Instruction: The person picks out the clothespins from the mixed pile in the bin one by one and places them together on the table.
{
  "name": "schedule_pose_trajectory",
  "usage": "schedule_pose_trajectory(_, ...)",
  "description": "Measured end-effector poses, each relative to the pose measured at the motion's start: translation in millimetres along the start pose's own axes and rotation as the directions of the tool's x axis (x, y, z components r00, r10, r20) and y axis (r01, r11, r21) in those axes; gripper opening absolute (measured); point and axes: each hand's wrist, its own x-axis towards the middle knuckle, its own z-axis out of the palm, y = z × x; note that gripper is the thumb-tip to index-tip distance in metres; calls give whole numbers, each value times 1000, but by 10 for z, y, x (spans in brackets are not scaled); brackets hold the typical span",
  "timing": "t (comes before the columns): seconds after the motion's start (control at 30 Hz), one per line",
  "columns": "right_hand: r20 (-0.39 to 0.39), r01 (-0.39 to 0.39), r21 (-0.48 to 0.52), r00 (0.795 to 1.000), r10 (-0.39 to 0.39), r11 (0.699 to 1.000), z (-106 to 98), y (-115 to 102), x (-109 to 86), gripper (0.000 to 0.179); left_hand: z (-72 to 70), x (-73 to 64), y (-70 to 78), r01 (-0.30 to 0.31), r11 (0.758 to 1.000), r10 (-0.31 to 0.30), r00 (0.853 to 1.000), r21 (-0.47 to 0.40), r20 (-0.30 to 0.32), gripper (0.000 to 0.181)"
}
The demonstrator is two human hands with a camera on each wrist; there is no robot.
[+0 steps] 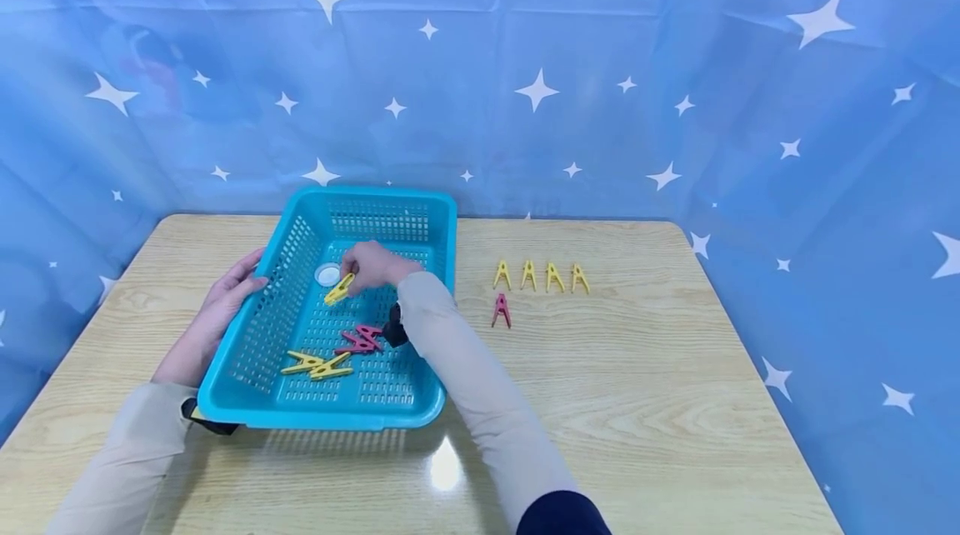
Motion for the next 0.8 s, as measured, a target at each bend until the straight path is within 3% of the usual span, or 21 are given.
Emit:
schedule_pose_trajectory(0.2, -109, 41, 31, 993, -37, 999, -126, -68, -97, 19, -3, 4, 8, 5, 1000, -5, 1000, -7, 2, 59)
schedule_pose_trajectory(0.43, -232, 73, 15, 970, -68, 997, -226, -120, -288, 26, -14, 4, 18, 11, 1000, -11, 1000, -16, 2, 59)
schedule_pose_trajectory(0.8, -402, 144, 40, 908, -116, 989, -270, -138, -649, 27, -15, 0, 32, 13, 1000, -13, 1000, -8, 3, 59)
